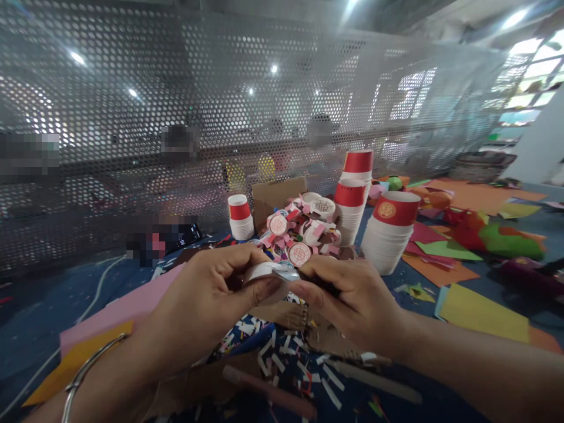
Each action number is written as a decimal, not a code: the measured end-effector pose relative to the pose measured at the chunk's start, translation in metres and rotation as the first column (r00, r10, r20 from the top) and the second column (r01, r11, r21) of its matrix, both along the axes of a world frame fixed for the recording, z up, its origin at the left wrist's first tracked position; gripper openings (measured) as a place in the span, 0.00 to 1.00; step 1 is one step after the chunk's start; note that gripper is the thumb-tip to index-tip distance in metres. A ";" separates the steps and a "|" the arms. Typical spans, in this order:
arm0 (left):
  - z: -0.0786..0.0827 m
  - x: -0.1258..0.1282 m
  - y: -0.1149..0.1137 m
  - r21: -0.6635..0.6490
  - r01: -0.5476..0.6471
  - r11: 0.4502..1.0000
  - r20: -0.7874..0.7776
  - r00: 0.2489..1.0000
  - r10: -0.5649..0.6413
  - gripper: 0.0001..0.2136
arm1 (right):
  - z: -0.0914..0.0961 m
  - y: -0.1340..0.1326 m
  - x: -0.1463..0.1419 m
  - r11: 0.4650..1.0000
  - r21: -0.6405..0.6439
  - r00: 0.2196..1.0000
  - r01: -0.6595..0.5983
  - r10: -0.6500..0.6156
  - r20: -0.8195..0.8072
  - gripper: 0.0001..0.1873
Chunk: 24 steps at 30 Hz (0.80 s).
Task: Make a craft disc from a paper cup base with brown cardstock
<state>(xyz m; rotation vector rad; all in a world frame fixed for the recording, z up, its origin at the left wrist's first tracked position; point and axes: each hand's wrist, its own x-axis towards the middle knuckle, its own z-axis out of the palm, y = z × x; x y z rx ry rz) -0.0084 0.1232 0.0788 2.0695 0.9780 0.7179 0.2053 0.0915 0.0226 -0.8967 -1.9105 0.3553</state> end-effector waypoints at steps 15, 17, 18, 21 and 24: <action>-0.003 -0.006 0.005 0.049 0.001 0.999 -0.134 0.991 0.006 0.07 | -0.001 0.003 -0.001 1.000 -0.024 0.999 0.011 -0.010 0.033 0.21; -0.003 -0.006 0.004 0.053 -0.004 0.999 -0.136 0.991 0.011 0.08 | 0.000 0.003 -0.001 1.000 -0.023 0.999 0.013 -0.012 0.039 0.21; -0.003 -0.006 0.004 0.056 -0.006 0.998 -0.141 0.990 0.014 0.08 | 0.001 0.003 -0.001 1.000 -0.025 0.999 0.014 -0.013 0.039 0.21; -0.003 -0.006 0.005 0.080 -0.003 0.997 -0.154 0.988 0.015 0.08 | 0.001 0.003 -0.002 0.999 -0.030 0.999 0.017 -0.016 0.033 0.22; -0.004 -0.005 0.006 0.079 0.011 0.997 -0.150 0.989 0.001 0.09 | 0.000 0.003 -0.004 0.999 -0.048 1.000 0.019 -0.019 0.010 0.22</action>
